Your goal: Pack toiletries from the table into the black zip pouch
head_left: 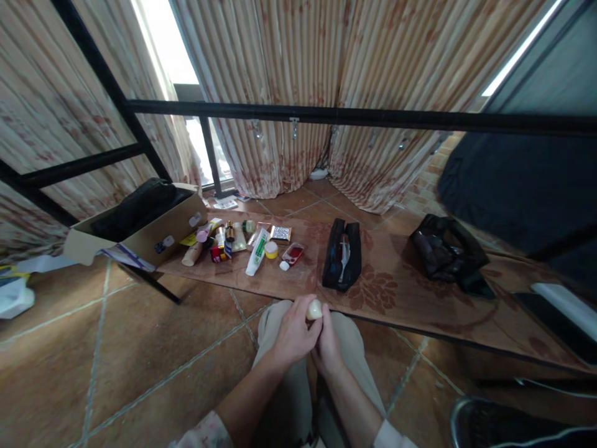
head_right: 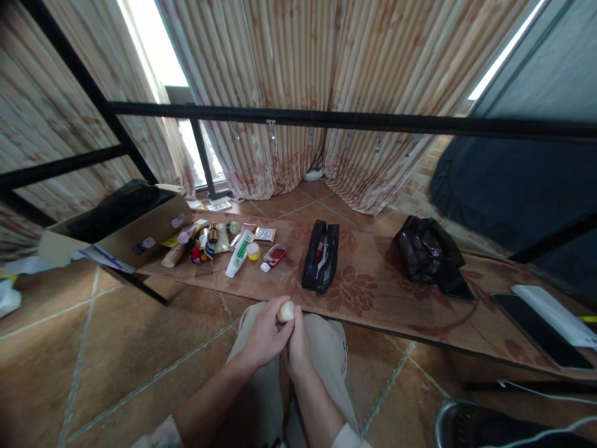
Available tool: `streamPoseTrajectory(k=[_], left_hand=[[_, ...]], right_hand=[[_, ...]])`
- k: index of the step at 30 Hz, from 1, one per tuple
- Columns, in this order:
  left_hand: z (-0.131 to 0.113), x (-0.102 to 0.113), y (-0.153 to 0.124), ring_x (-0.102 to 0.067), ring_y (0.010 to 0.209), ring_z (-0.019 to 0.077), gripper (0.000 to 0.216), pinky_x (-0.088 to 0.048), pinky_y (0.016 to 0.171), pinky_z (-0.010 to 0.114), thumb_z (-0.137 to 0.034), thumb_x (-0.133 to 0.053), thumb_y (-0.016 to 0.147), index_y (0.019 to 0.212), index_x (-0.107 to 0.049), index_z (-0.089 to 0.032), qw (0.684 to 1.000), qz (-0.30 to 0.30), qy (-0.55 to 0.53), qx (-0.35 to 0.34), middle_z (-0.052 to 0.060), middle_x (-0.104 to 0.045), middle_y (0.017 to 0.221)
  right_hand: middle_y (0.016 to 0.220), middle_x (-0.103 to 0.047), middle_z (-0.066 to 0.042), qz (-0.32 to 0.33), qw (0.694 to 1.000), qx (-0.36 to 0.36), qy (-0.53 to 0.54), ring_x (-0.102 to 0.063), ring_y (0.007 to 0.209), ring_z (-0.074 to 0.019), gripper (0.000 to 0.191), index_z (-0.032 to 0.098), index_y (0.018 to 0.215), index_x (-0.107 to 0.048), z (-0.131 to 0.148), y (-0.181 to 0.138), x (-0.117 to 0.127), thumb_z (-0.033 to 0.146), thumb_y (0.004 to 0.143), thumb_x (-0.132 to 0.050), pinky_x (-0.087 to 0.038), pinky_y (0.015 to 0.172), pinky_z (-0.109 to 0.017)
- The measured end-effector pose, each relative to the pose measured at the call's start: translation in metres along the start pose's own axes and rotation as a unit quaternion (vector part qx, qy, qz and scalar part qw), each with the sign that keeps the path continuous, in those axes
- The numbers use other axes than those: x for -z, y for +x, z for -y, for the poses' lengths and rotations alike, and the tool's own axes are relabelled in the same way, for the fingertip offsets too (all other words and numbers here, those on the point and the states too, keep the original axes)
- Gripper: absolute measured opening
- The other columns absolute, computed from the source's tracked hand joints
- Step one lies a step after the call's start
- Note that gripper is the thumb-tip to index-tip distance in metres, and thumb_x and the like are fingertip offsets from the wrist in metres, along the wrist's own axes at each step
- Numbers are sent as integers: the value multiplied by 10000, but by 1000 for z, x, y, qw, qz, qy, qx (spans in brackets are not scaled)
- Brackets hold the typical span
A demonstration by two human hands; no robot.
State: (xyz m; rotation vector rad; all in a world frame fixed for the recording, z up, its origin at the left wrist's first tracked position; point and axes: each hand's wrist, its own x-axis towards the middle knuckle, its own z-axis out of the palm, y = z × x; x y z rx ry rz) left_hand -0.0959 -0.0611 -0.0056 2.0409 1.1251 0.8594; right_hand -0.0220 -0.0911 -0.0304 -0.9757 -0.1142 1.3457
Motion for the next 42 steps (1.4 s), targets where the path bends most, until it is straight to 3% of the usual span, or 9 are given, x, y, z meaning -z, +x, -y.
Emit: streamPoseTrajectory(k=[6, 14, 23, 31, 37, 42], left_hand=[[0, -1, -2, -601, 1090, 189, 412, -480, 970, 349, -192, -566, 836, 1244, -517, -194, 1000, -8, -5, 11, 72, -629, 1176], [3, -1, -2, -625, 1077, 196, 468, -502, 941, 342, -242, -548, 858, 1313, -457, -180, 999, -27, -23, 35, 100, -628, 1209], [1, 0, -1, -588, 1149, 203, 478, -469, 991, 363, -198, -506, 855, 1328, -441, -165, 999, -27, -10, 30, 113, -604, 1259], [2, 0, 2, -602, 1117, 194, 514, -472, 952, 339, -194, -516, 846, 1353, -426, -195, 998, -30, 9, 52, 94, -619, 1234], [3, 2, 3, -637, 996, 179, 456, -488, 871, 307, -236, -517, 861, 1310, -443, -202, 996, -22, -16, 80, 63, -669, 1075], [3, 3, 3, -635, 942, 162, 447, -481, 854, 292, -221, -514, 863, 1301, -430, -209, 997, -24, -31, 66, 47, -664, 1073]], right_hand=[[890, -751, -53, 29, 999, 0, 22, -683, 953, -245, 518, 171, 945, -713, -1, 0, -1, 640, 746, -619, -530, 833, -339], [904, -749, -50, 18, 998, 18, 50, -660, 1005, -223, 489, 167, 949, -722, -4, 2, -2, 599, 729, -656, -501, 923, -333], [933, -750, -45, 38, 997, 41, 49, -664, 948, -206, 403, 160, 951, -727, -6, 5, 0, 491, 723, -711, -497, 890, -318], [919, -747, -51, 74, 993, 78, 43, -667, 898, -200, 386, 163, 923, -727, -5, 6, 0, 500, 735, -712, -511, 827, -306], [938, -748, -45, 114, 989, 93, 30, -679, 913, -231, 262, 218, 897, -737, -4, 6, -1, 432, 744, -727, -525, 745, -300], [888, -751, -35, 122, 989, 82, 13, -691, 896, -251, 212, 257, 853, -738, -1, 3, -1, 432, 733, -737, -528, 709, -313]])
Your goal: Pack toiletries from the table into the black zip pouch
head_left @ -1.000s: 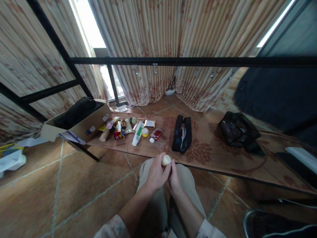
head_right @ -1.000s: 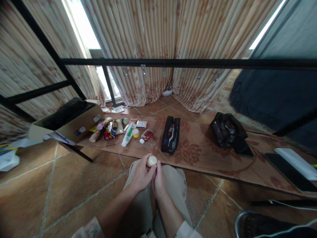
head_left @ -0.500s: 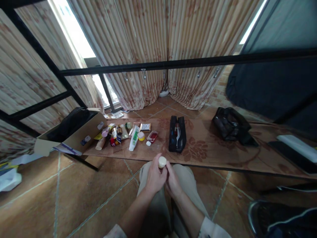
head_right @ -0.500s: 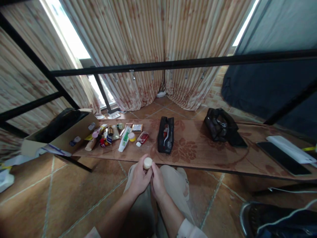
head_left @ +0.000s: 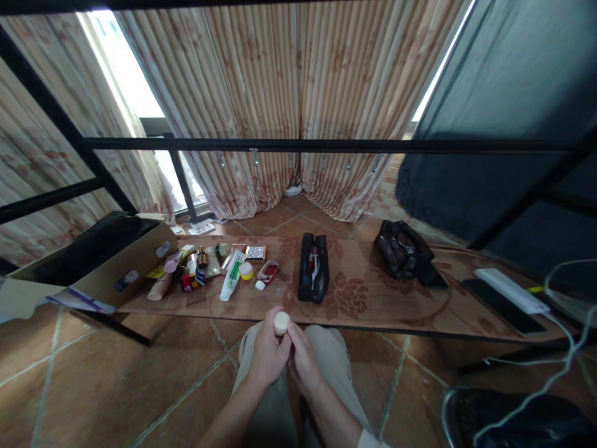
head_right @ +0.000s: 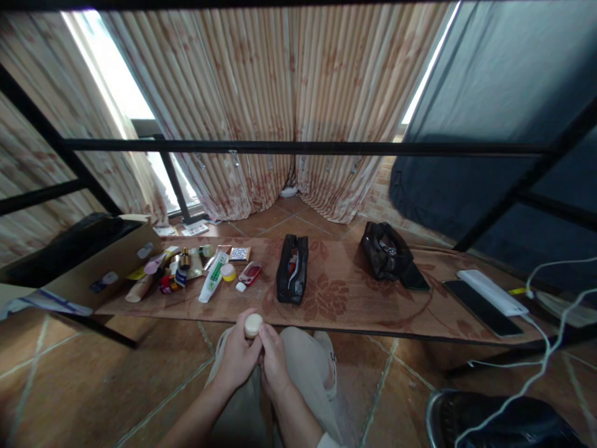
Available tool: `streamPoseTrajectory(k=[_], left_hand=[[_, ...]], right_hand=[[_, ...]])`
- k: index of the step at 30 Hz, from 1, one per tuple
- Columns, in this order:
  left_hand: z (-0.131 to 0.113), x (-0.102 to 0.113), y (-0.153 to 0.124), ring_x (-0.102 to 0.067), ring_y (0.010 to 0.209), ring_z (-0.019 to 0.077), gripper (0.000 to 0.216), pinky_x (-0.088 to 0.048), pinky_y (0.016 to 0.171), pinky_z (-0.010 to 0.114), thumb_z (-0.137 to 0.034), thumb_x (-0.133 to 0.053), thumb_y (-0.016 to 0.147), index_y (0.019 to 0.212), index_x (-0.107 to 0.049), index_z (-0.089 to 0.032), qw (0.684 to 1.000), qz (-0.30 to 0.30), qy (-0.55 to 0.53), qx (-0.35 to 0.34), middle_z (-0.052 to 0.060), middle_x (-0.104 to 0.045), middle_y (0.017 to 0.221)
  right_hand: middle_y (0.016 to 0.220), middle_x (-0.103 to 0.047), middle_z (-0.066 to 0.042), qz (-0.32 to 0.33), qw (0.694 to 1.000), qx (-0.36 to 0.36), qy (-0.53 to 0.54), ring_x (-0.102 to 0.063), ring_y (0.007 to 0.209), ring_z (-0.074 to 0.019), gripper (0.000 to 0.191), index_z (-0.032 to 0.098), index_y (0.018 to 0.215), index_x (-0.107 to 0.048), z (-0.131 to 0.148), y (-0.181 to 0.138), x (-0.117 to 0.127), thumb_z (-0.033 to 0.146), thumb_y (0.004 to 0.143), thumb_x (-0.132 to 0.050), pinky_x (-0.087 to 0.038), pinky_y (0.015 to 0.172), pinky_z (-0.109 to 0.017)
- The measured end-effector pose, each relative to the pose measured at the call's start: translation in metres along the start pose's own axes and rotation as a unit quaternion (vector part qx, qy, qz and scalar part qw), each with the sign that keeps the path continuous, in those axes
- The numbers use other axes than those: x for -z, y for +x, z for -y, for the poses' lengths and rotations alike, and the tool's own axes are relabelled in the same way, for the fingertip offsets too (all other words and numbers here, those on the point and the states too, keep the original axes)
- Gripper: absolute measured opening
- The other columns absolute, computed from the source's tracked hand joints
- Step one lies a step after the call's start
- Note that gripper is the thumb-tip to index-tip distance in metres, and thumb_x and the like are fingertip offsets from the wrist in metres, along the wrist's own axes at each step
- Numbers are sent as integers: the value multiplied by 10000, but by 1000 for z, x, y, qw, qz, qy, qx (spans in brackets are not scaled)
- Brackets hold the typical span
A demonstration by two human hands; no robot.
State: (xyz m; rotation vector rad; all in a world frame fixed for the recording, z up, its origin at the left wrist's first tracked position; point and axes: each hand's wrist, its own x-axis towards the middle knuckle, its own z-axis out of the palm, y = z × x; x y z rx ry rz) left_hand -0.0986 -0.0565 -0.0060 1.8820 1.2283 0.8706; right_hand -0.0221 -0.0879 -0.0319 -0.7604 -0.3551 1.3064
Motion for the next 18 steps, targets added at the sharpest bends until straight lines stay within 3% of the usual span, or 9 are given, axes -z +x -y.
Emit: streamPoseTrajectory(k=[8, 18], left_hand=[[-4, 1, 0, -640, 870, 158, 412, -480, 775, 262, -208, -523, 852, 1259, -467, -207, 1000, -5, 13, 6, 39, -678, 1027], [-3, -2, 0, -629, 951, 166, 400, -478, 840, 281, -171, -528, 844, 1239, -479, -216, 1000, -10, 1, -8, 45, -662, 1069]], right_hand=[[905, -755, -43, 4, 1000, 3, -9, -691, 929, -263, 279, 254, 911, -744, 5, -2, -5, 470, 735, -732, -527, 748, -328], [1074, -735, -65, 7, 1000, 5, -14, -665, 1024, -249, 315, 226, 994, -734, 2, -2, 0, 469, 805, -667, -510, 859, -337]])
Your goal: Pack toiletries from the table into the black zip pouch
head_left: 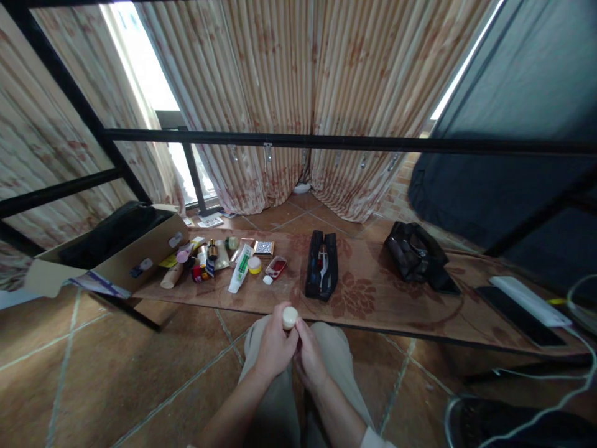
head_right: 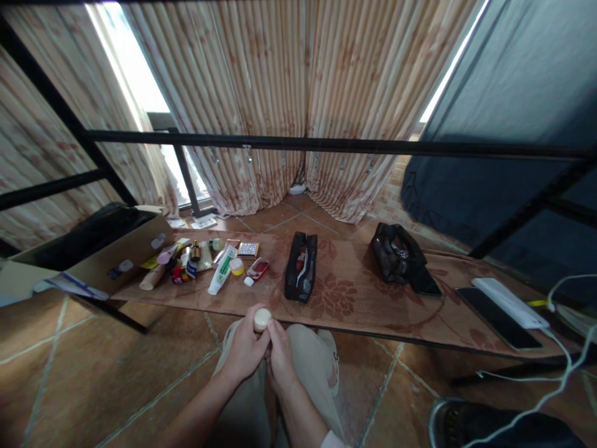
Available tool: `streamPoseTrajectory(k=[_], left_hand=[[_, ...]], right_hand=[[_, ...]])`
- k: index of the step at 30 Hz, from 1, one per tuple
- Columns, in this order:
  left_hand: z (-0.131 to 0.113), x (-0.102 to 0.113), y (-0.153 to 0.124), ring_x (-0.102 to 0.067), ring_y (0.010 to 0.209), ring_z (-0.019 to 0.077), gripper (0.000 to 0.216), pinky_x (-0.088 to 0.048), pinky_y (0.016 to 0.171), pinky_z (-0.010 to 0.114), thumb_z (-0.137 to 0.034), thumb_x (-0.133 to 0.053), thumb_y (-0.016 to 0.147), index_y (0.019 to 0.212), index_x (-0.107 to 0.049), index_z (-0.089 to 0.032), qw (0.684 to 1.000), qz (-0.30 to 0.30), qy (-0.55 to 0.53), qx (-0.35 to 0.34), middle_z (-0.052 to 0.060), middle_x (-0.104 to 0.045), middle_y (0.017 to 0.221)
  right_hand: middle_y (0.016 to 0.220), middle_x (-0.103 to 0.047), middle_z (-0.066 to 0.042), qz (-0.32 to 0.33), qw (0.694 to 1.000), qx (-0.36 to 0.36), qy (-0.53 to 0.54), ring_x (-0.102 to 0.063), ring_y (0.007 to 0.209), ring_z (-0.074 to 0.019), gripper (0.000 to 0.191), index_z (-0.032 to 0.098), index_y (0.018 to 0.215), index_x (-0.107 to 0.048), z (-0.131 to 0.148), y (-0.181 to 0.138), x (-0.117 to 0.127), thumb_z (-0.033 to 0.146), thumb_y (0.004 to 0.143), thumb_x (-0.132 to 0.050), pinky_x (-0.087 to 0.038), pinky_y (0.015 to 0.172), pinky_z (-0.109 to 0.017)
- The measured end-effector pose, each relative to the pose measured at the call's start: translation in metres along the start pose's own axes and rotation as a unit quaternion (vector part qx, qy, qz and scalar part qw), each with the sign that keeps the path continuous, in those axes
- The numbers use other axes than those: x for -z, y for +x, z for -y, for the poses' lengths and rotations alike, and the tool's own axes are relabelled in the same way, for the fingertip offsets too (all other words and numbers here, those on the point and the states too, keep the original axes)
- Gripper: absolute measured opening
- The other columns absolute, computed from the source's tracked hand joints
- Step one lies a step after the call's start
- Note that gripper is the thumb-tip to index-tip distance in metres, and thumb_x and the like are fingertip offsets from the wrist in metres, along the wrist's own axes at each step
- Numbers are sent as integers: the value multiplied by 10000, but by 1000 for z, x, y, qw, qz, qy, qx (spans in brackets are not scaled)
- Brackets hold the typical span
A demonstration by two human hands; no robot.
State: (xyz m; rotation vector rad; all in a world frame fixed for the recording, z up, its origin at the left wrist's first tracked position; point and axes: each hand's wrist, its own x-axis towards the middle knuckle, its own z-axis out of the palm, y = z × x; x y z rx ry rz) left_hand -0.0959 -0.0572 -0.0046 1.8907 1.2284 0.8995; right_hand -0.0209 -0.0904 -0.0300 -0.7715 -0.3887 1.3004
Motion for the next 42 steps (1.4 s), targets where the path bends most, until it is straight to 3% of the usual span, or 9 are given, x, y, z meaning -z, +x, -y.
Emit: streamPoseTrajectory(k=[8, 16, 23, 42], left_hand=[[1, -1, 0, -629, 966, 179, 404, -478, 849, 294, -148, -546, 817, 1215, -501, -199, 1000, -7, 15, -5, 54, -660, 1067], [-1, -1, -1, -622, 990, 183, 406, -478, 860, 302, -139, -541, 820, 1219, -498, -199, 1000, -7, 18, -15, 56, -655, 1082], [-1, -1, 0, -619, 1030, 190, 418, -481, 886, 316, -167, -544, 829, 1242, -487, -199, 1000, -2, 16, -7, 69, -647, 1122], [2, -3, -1, -597, 1116, 191, 410, -467, 971, 342, -185, -547, 843, 1248, -491, -173, 999, 4, 13, -34, 93, -634, 1187]], right_hand=[[1060, -741, -57, -41, 999, 2, -6, -644, 1074, -231, 287, 219, 927, -739, -7, 2, 7, 464, 789, -679, -471, 956, -337], [987, -744, -51, -36, 999, -10, 4, -675, 906, -212, 346, 186, 960, -724, -6, 2, 7, 478, 780, -677, -517, 851, -347], [978, -745, -48, -71, 997, -15, 13, -660, 936, -196, 360, 170, 927, -723, -5, 1, 4, 487, 762, -686, -502, 873, -315], [929, -754, -69, -133, 990, -47, 21, -668, 1008, -251, 441, 161, 891, -729, 2, 0, -8, 558, 704, -685, -515, 919, -376]])
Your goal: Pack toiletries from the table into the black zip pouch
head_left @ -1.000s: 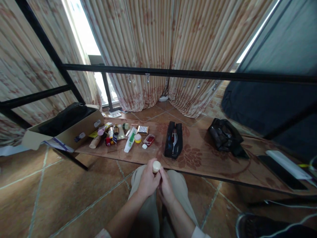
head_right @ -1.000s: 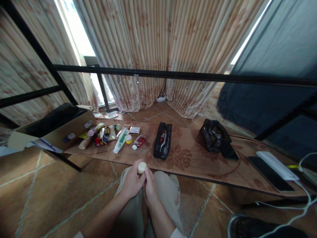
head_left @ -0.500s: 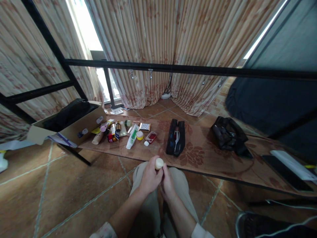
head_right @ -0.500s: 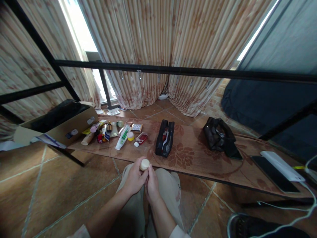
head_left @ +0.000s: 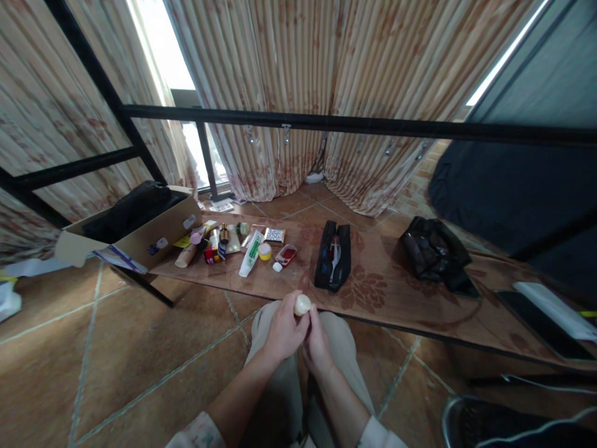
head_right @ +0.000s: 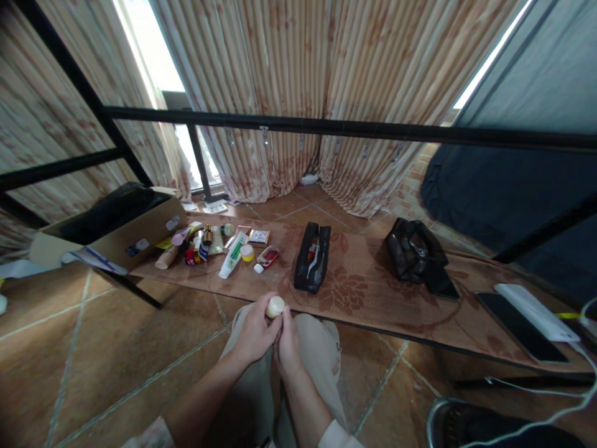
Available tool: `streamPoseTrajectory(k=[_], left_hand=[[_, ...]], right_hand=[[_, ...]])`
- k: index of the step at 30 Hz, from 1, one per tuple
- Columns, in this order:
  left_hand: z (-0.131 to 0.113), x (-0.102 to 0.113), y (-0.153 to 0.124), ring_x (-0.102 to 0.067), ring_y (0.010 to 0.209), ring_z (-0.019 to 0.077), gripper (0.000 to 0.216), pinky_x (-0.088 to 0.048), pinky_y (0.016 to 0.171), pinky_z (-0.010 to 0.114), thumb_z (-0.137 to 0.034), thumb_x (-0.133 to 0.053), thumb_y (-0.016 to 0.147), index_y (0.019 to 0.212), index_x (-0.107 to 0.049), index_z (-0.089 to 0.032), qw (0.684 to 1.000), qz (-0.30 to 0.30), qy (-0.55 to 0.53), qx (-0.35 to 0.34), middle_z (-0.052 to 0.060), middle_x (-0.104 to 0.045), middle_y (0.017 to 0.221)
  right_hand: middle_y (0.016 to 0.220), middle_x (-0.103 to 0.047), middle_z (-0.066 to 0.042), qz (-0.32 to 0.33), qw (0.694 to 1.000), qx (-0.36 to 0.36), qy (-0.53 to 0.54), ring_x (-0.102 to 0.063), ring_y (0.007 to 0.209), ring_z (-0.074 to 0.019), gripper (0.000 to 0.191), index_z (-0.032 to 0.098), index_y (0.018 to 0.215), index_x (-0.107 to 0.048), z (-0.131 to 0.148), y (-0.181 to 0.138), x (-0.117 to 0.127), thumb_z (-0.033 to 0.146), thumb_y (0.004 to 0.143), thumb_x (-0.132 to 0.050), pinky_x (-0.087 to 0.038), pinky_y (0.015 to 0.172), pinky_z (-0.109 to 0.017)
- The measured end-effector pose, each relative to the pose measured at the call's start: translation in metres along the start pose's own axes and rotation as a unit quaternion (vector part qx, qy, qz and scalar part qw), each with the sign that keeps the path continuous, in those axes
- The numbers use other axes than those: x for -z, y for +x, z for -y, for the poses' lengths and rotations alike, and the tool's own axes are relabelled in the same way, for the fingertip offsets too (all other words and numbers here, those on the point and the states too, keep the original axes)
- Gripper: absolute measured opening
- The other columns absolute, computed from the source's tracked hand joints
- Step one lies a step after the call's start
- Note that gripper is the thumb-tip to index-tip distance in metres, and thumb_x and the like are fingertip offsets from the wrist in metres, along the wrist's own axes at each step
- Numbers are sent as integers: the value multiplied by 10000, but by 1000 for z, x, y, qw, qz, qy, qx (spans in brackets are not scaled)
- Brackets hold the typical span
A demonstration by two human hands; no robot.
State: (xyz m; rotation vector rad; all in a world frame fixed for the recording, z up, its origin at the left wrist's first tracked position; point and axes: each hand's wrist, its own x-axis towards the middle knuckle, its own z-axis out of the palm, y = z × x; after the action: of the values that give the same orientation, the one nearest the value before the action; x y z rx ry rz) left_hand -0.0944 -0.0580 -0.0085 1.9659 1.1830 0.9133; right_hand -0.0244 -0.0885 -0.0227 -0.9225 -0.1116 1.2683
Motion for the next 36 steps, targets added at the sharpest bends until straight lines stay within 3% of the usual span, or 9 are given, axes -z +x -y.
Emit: streamPoseTrajectory(k=[5, 10, 18, 36], left_hand=[[-1, 0, 0, -584, 1136, 191, 398, -455, 994, 347, -198, -543, 853, 1246, -490, -169, 1000, 2, -7, 0, 97, -621, 1207], [-2, 0, 0, -594, 1121, 196, 396, -460, 988, 355, -211, -541, 855, 1247, -490, -181, 1000, 8, -5, 16, 90, -627, 1185], [-1, 0, 0, -607, 1100, 193, 404, -474, 968, 347, -193, -553, 838, 1238, -496, -177, 1000, 1, 2, 11, 90, -637, 1174], [1, -1, -1, -593, 1146, 199, 513, -471, 1009, 364, -173, -557, 821, 1327, -471, -177, 1000, 8, -7, 9, 94, -617, 1254]], right_hand=[[913, -757, -62, -9, 1000, 2, -9, -679, 952, -239, 424, 172, 894, -730, -3, 2, 4, 554, 723, -666, -533, 860, -352], [933, -752, -48, 10, 1000, 11, -17, -664, 1013, -224, 421, 182, 943, -727, -7, 3, 7, 552, 773, -620, -512, 911, -342], [913, -753, -58, 10, 1000, 0, -4, -674, 975, -235, 437, 167, 893, -730, -5, 3, 5, 565, 720, -677, -508, 919, -359], [968, -749, -71, 6, 1000, -4, 5, -676, 964, -232, 475, 148, 971, -717, -10, 8, 11, 571, 764, -647, -511, 900, -361]])
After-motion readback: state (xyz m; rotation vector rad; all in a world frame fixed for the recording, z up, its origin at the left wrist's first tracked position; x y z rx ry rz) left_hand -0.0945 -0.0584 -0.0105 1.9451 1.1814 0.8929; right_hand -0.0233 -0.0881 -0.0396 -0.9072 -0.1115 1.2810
